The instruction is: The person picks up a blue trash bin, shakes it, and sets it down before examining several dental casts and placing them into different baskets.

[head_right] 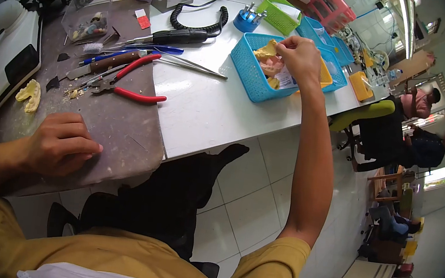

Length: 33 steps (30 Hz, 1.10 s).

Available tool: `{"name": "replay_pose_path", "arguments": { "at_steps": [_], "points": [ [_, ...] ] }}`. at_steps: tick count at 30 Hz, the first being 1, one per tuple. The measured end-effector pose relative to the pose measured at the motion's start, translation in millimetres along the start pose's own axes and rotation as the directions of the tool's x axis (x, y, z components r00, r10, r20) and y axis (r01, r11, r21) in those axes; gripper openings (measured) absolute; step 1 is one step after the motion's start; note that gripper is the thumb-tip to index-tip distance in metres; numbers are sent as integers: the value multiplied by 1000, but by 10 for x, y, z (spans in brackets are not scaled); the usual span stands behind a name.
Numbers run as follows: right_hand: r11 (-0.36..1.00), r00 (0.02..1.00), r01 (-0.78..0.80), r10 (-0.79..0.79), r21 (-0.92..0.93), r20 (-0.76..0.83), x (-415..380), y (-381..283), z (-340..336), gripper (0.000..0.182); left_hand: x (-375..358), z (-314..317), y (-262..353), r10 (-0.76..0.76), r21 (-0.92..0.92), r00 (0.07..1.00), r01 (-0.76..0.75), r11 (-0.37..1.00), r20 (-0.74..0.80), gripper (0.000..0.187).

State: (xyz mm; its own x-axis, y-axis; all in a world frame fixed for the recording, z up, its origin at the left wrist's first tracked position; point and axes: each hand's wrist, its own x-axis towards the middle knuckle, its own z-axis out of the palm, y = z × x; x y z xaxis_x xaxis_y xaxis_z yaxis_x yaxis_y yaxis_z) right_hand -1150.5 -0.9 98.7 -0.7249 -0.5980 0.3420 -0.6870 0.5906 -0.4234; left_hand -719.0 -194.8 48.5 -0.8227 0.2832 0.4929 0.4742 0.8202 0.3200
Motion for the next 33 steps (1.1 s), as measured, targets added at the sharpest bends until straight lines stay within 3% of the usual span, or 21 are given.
{"name": "replay_pose_path", "arguments": {
  "at_steps": [8, 12, 13, 16, 20, 22, 25, 33],
  "points": [
    [1000, 986, 11, -12, 3, 165, 101, -90, -77, 28, 24, 0, 1, -25, 12, 1000, 25, 1000, 2, 19],
    [995, 989, 73, -82, -74, -121, 114, 67, -682, 33, 47, 2, 7, -37, 24, 999, 37, 999, 12, 20],
    [997, 980, 14, -28, -76, -194, 85, 121, -803, 31, 56, 3, 5, -46, 36, 999, 45, 998, 7, 21],
    [990, 971, -67, 36, -124, -236, 57, 643, -1101, 31, 64, 19, 14, -61, 54, 997, 59, 997, 38, 24],
    [979, 957, -195, 176, -61, -230, -162, 1230, -1193, 27, 53, 46, 18, -78, 67, 996, 80, 995, -31, 25],
    [982, 971, -169, 150, -88, -185, -233, 1487, -1108, 25, 45, 31, 32, -115, 91, 993, 117, 989, -25, 25],
    [978, 996, -23, 4, -208, -91, -332, 1625, -918, 41, 27, 28, 37, -162, 91, 987, 162, 983, -8, 23],
    [972, 964, 29, -88, -233, -249, -402, 1781, -475, 40, 49, 52, 86, -245, 115, 969, 246, 962, -23, 16]
  ]
}}
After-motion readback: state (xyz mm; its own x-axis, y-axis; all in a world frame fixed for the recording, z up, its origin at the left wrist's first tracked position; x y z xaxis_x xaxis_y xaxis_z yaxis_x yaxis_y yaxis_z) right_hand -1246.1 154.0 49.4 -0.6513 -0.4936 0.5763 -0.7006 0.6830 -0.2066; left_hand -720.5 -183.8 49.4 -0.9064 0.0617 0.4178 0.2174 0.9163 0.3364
